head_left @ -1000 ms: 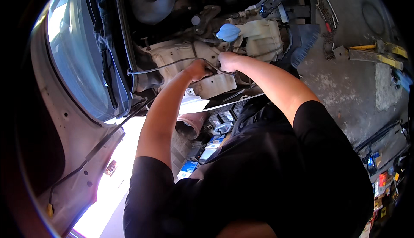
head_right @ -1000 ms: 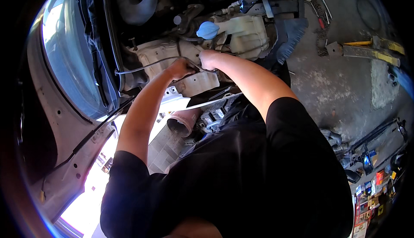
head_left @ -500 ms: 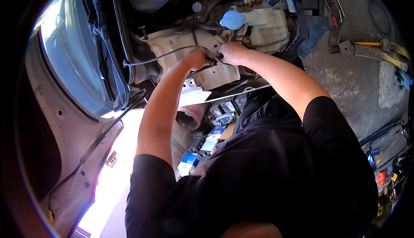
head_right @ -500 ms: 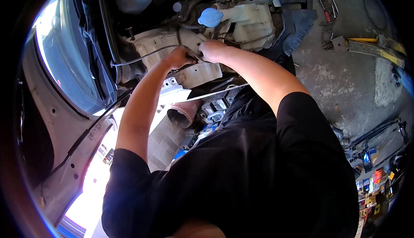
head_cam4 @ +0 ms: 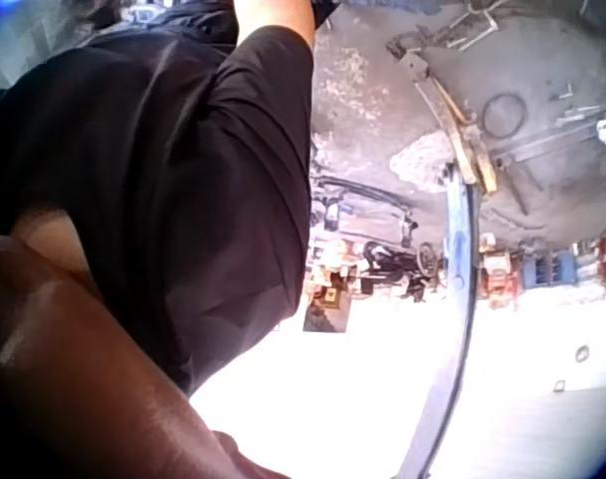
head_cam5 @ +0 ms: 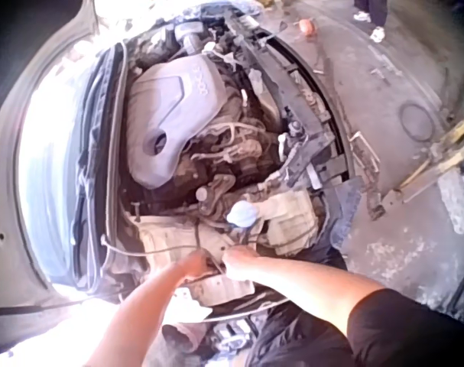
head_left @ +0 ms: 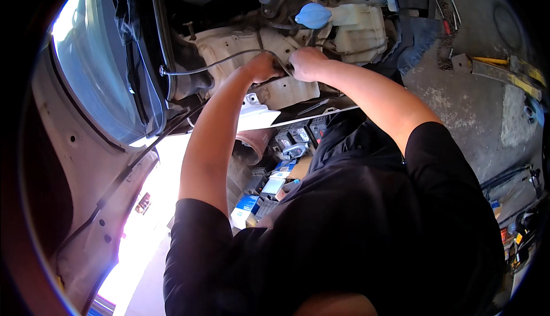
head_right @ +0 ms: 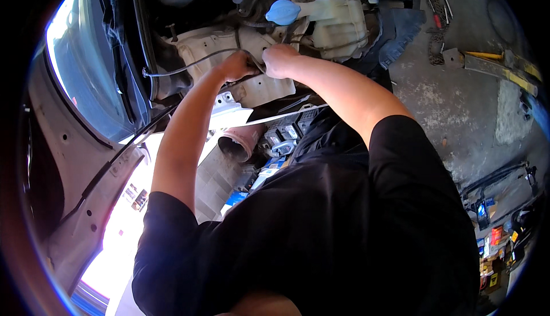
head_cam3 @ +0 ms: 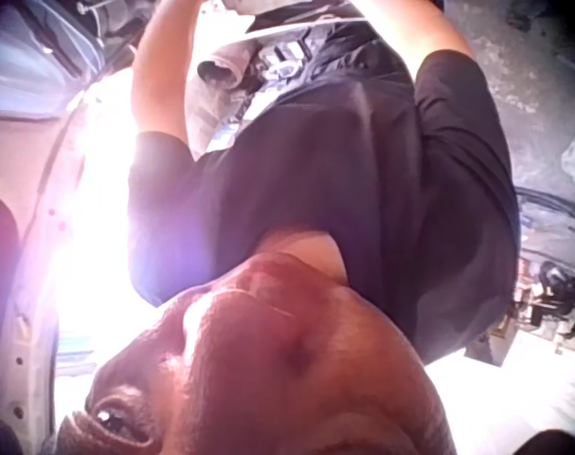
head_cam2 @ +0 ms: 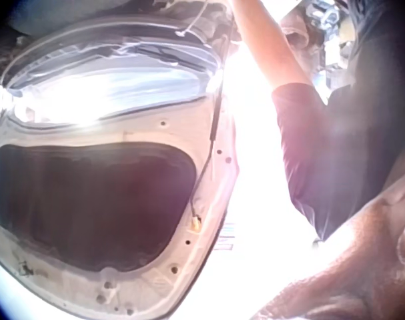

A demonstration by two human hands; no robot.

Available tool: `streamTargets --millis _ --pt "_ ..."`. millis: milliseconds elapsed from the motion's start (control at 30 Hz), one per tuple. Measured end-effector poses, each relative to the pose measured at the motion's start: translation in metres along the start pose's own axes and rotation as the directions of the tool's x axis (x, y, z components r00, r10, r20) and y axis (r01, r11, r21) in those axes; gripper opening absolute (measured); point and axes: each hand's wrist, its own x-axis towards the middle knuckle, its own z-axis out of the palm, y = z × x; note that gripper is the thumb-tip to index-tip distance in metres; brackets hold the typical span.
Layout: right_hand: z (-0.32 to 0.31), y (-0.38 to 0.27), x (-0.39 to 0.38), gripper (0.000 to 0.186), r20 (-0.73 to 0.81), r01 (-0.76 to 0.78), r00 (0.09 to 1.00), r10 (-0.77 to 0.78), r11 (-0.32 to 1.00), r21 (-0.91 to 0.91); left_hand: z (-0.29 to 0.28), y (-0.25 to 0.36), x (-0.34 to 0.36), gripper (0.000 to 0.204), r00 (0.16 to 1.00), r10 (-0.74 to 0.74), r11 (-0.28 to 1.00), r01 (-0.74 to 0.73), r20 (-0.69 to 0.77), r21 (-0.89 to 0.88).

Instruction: The person works on a car chassis by hand and with a tool, reaching into the engine bay and the area behind the front bumper to handle wires and components.

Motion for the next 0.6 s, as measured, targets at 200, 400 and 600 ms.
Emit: streamTargets --millis 200,400,600 --pt "-0.003 0.004 0.007 0.026 0.001 0.010 1.000 -0.010 1.000 0.023 -0.003 0.004 -0.001 0.032 0.998 -0.051 0.996 0.053 -0.035 0.066" --pt "-0.002 0.008 0.006 0.022 -0.009 0.172 0.985 -0.172 0.985 0.018 0.010 0.015 -0.016 0.033 0.979 -0.091 0.986 0.113 -0.181 0.118" --pt "0.016 0.015 0.008 0.020 -0.061 0.230 0.971 -0.232 0.973 -0.035 0.011 0.006 -0.014 0.032 0.989 -0.030 0.993 0.046 -0.143 0.110"
